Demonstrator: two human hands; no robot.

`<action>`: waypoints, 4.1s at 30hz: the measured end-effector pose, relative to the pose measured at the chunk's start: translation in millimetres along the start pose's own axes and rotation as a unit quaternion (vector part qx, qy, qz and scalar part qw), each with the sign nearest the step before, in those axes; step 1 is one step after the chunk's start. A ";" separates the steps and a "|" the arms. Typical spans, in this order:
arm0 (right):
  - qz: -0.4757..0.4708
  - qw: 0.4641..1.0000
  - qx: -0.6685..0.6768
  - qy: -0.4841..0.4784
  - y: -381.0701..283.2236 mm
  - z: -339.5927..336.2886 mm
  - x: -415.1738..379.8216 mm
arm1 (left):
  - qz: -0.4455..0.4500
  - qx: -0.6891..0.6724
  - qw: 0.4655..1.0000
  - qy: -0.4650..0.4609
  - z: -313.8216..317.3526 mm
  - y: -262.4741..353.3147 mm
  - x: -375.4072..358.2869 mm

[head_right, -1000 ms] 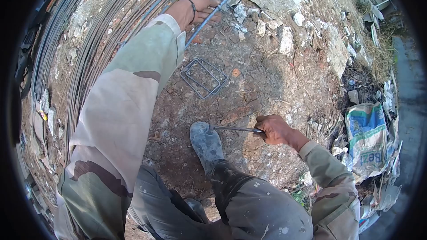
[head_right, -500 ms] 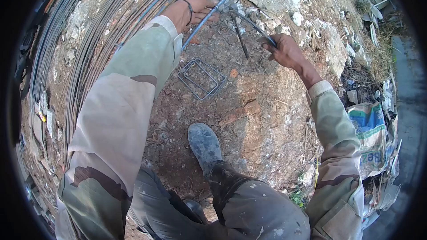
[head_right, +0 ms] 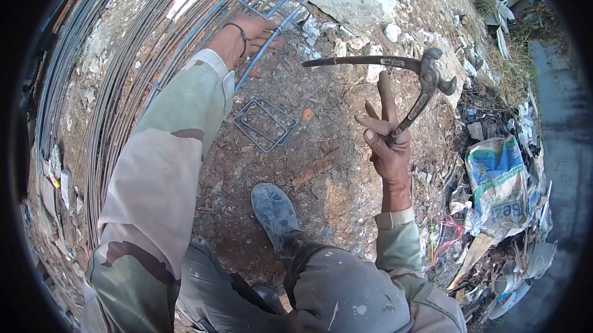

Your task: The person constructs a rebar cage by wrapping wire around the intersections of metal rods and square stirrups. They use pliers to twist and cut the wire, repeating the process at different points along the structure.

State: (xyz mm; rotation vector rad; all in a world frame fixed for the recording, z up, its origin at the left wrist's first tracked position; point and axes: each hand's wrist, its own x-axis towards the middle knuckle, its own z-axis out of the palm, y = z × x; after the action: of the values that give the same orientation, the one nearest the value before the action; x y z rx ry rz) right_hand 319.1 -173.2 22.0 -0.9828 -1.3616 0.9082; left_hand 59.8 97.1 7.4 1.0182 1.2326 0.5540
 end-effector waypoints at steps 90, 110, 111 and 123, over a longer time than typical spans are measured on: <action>-0.063 0.653 -0.753 -0.054 85.9 13.7 95.2 | 0.005 0.026 0.999 0.038 3.1 -2.1 5.6; 0.062 0.638 -0.687 -0.343 -50.6 23.0 209.7 | 0.005 0.039 0.999 0.010 0.7 -8.2 22.9; 0.026 0.604 -0.703 -0.374 -54.7 26.3 235.7 | 0.006 0.025 1.000 0.007 2.0 -6.0 16.1; 0.029 0.658 -0.686 -0.310 -0.7 -13.6 197.9 | 0.019 0.034 0.999 0.015 -0.9 -6.4 27.7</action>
State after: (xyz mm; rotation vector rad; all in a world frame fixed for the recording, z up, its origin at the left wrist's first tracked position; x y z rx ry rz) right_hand 336.9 11.7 91.7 -1.9129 -2.7395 0.0112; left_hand 65.8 117.0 -12.0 1.0955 1.2676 0.5604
